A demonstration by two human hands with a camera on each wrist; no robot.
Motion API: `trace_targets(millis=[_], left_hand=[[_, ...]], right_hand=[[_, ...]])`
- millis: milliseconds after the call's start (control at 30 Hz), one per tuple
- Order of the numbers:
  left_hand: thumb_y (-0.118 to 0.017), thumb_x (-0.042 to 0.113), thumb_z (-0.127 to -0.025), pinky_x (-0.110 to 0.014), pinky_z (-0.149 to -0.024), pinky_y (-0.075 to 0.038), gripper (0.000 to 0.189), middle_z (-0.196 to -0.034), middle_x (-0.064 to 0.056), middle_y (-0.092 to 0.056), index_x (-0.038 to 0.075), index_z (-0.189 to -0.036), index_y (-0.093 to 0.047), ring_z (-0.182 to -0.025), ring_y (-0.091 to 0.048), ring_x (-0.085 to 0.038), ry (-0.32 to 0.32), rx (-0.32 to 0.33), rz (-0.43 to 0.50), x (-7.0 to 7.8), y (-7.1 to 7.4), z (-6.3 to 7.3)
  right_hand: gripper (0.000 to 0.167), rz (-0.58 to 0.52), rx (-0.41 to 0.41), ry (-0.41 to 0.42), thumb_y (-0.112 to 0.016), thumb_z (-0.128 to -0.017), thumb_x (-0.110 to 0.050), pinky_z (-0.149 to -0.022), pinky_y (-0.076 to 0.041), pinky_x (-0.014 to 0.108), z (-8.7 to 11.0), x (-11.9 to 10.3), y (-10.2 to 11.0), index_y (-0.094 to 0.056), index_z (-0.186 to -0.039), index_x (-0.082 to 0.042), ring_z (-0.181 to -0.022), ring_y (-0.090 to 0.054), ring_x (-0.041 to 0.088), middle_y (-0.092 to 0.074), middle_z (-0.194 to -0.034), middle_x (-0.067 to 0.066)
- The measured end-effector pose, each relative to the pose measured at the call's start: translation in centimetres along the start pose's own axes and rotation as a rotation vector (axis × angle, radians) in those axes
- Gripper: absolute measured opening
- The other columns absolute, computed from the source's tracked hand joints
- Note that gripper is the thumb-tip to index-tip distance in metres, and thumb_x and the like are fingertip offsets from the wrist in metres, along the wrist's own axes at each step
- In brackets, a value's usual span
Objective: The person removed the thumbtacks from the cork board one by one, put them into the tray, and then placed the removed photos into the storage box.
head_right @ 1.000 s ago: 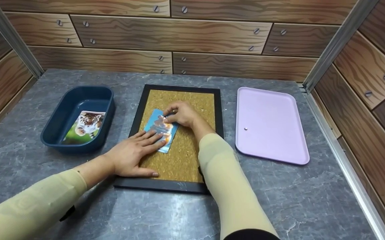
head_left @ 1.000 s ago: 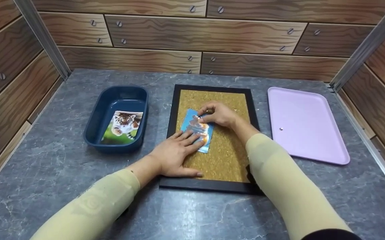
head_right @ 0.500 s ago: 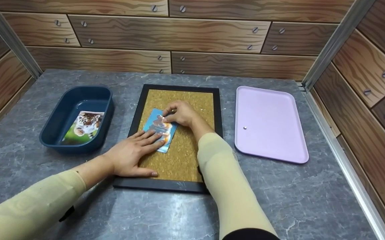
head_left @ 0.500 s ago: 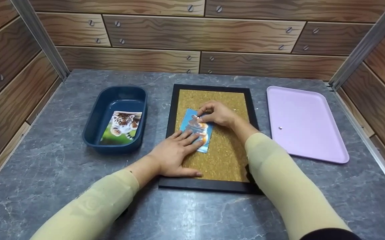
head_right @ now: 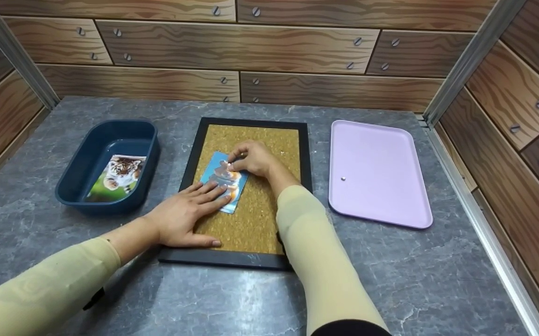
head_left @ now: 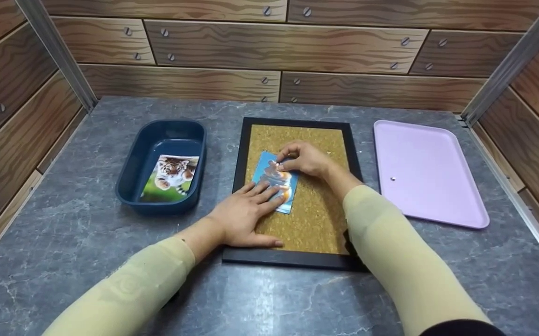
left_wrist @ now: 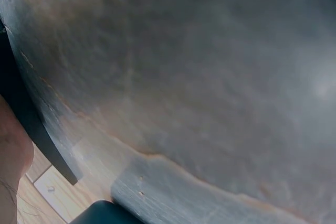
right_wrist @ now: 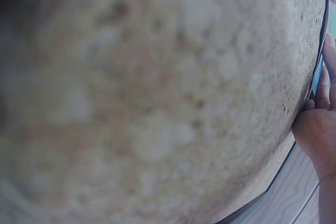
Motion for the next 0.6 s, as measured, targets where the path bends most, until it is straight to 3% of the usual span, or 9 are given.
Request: trace_targets(millis=[600], left_hand=[[-0.032, 0.088, -0.081, -0.052, -0.121, -0.021, 0.101, -0.162, -0.006, -0.027, 0.023, -0.157, -0.025, -0.150, -0.022, -0.030, -0.007, 0.021, -0.002, 0.11, 0.19, 0.08]], right_hand=[[0.024, 0.068, 0.001, 0.005, -0.080, -0.082, -0.019, -0.114, -0.034, 0.041, -0.06, -0.13, 0.13, -0.075, -0.103, -0.008, -0.127, -0.051, 0.025, -0.060, -0.130, 0.009]])
Point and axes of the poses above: each hand's wrist, its own z-axis away from the middle knuckle, its own y-axis out of the back of the hand, x = y × z, the point moved 9 cm from there along -z, towards the middle knuckle
